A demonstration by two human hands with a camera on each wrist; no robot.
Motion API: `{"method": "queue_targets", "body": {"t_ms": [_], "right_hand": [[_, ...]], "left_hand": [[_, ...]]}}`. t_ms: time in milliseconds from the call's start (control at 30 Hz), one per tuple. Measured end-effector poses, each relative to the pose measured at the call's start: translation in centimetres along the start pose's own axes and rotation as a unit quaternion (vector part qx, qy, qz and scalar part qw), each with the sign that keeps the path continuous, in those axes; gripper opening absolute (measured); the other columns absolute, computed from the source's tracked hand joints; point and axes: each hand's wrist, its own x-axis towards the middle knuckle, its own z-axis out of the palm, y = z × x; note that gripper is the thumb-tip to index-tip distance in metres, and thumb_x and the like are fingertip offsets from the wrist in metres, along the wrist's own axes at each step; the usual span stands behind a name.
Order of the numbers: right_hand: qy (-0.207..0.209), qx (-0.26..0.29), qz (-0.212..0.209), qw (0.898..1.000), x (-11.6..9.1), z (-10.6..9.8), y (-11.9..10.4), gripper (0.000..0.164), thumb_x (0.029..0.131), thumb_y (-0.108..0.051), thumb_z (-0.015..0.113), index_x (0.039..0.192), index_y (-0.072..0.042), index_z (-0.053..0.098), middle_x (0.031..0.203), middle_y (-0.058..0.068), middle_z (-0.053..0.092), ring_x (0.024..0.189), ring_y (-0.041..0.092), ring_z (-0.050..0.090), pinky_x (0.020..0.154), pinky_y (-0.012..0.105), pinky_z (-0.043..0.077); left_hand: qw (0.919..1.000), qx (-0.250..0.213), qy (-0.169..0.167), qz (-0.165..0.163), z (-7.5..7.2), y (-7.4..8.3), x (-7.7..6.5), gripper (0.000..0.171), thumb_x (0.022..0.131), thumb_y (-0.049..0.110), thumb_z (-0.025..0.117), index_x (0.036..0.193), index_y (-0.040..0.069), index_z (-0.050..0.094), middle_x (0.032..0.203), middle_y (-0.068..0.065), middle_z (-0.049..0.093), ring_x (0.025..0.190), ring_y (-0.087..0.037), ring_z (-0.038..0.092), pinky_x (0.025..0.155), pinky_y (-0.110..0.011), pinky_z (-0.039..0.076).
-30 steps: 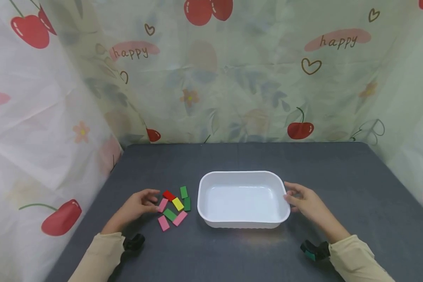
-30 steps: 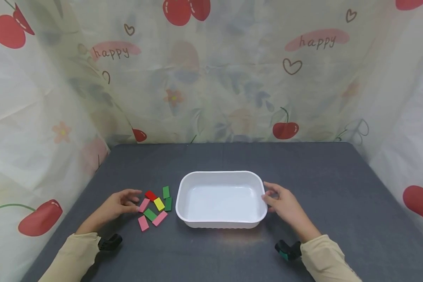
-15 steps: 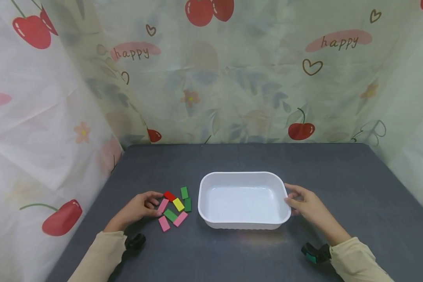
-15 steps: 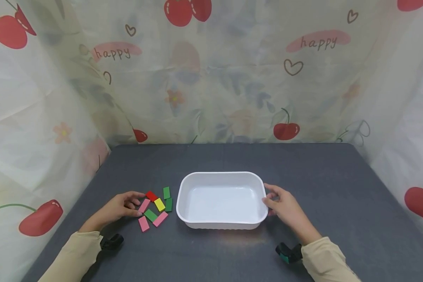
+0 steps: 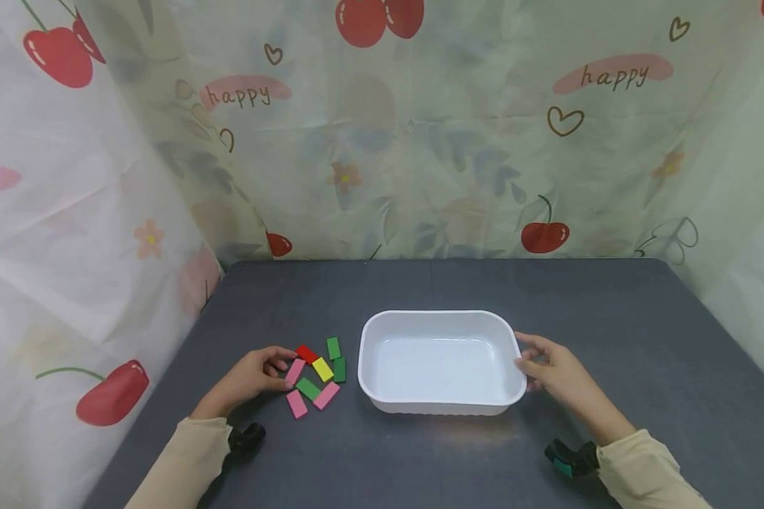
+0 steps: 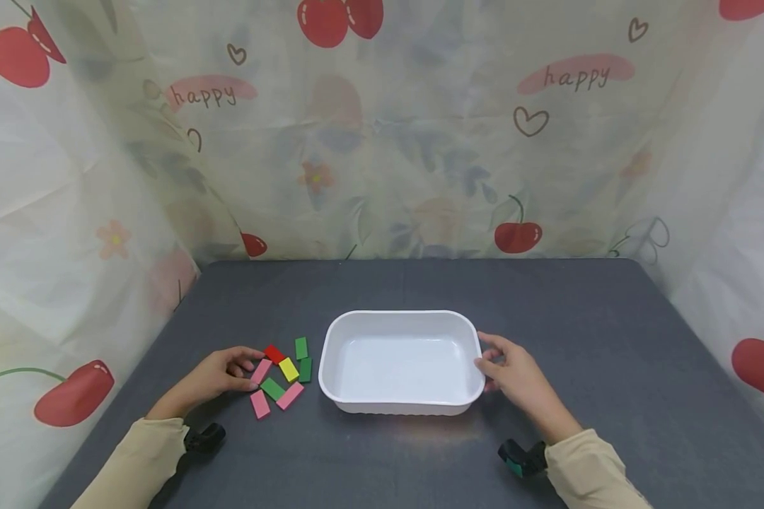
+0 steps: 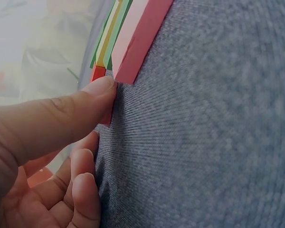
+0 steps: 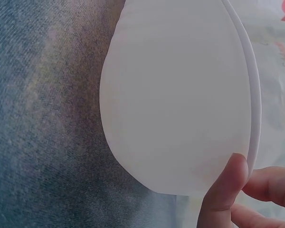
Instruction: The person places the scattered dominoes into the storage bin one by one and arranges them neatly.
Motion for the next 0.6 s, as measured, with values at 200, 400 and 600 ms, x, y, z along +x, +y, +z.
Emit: {"method": "queue_targets", "body": {"t_ms": [200,400,600], "right_hand": [[-0.004,0.005,0.008,1.0,-0.15,0.03,-0.06,0.058,0.092,-0.01,0.063,0.143,0.006,0.039,0.101,0.018,0.057,0.075,0.018,0.06,0.063,0.031,0.056],[-0.006,0.006,0.007,1.0,-0.09,-0.01,-0.03,0.058,0.092,-0.01,0.063,0.142,0.006,0.039,0.102,0.018,0.058,0.077,0.018,0.062,0.063,0.031,0.056],[-0.008,0.004,0.006,1.0,-0.11,-0.03,-0.11,0.058,0.092,-0.01,0.062,0.142,0.006,0.038,0.102,0.019,0.058,0.078,0.018,0.062,0.064,0.03,0.057]], "left_hand": [[1.0,0.0,-0.005,-0.001,-0.01,0.25,-0.14,0.049,0.082,0.012,0.077,0.127,0.005,0.06,0.1,-0.011,0.058,0.083,-0.021,0.05,0.066,-0.025,0.045],[1.0,-0.001,-0.008,-0.004,-0.05,0.36,-0.15,0.048,0.082,0.012,0.076,0.126,0.005,0.06,0.1,-0.011,0.058,0.082,-0.02,0.05,0.066,-0.025,0.045],[0.9999,0.002,-0.007,-0.012,-0.04,0.48,-0.14,0.047,0.082,0.013,0.077,0.125,0.006,0.061,0.099,-0.011,0.058,0.082,-0.02,0.05,0.066,-0.026,0.045]]}}
